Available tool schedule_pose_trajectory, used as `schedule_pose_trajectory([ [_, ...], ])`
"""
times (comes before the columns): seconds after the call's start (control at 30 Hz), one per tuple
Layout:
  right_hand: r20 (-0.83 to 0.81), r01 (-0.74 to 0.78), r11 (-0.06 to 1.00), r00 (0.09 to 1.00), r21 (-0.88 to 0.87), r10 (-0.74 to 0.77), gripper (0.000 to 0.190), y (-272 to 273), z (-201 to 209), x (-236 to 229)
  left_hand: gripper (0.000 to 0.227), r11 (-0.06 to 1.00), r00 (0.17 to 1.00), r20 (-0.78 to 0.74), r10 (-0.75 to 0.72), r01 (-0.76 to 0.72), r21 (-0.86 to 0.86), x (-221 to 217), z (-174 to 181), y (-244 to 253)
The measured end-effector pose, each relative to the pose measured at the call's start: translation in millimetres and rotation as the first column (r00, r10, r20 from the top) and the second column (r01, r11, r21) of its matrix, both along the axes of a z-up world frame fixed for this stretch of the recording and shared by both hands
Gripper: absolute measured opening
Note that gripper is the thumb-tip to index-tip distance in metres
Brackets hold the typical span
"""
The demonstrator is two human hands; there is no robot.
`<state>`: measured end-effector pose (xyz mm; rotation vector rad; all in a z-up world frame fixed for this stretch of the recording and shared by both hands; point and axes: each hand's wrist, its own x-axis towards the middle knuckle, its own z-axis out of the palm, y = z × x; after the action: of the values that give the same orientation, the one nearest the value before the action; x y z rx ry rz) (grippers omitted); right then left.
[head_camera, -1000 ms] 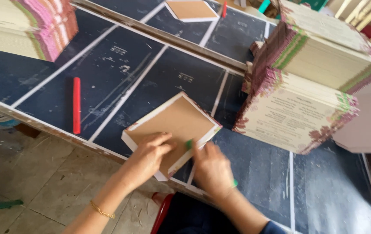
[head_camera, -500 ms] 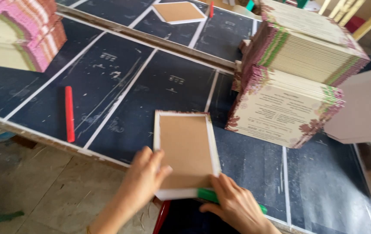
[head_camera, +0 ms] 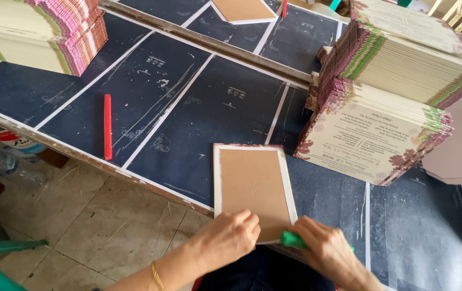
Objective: The person uses a green plastic tool to press down the edges of a book cover onto a stack of pages. They repeat this process for several books, then stack the finished items on the floor.
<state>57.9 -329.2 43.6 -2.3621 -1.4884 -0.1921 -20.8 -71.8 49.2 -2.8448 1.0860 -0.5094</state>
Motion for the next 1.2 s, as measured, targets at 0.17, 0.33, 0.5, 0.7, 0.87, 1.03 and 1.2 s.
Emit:
schedule_pose_trajectory([
  [0.17,-0.172,0.087,0.991,0.98,-0.105,-0.104,0.029,9.1,5.1,32.5,0.045,0.955,0.897,-0.428,-0.11,-0.024,-0.296,34.0,6.0,10.8],
  [0.33,-0.201,0.258,0.942,0.932,-0.212,-0.301,0.027,16.6,17.4,47.0,0.066,0.936,0.921,-0.386,-0.055,-0.086,-0.34,51.1,-5.2,23.2],
  [0.5,-0.228,0.635,0.737,0.701,-0.229,-0.675,0.042,24.6,32.6,35.6,0.066,0.856,0.941,-0.315,0.126,-0.263,-0.444,82.7,-25.6,26.8],
  [0.7,0.093,0.341,0.938,0.934,0.062,-0.345,0.039,58.5,-6.5,22.5,0.066,0.819,0.944,-0.304,0.13,-0.275,-0.504,81.7,-30.6,28.7],
  [0.87,-0.037,0.575,0.815,0.815,-0.072,-0.578,0.037,82.6,-0.7,6.1,0.066,0.813,0.949,-0.294,0.114,-0.259,-0.521,83.0,-33.7,30.1],
  [1.03,0.018,0.551,0.834,0.834,0.003,-0.551,0.039,55.3,-10.8,27.2,0.061,0.831,0.928,-0.366,0.074,-0.261,-0.492,44.2,-6.0,49.4],
  [1.2,0.074,0.739,0.67,0.673,-0.067,-0.736,0.043,78.9,-14.4,-5.5,0.058,0.752,0.904,-0.427,0.015,-0.291,-0.591,33.0,-15.3,58.2],
])
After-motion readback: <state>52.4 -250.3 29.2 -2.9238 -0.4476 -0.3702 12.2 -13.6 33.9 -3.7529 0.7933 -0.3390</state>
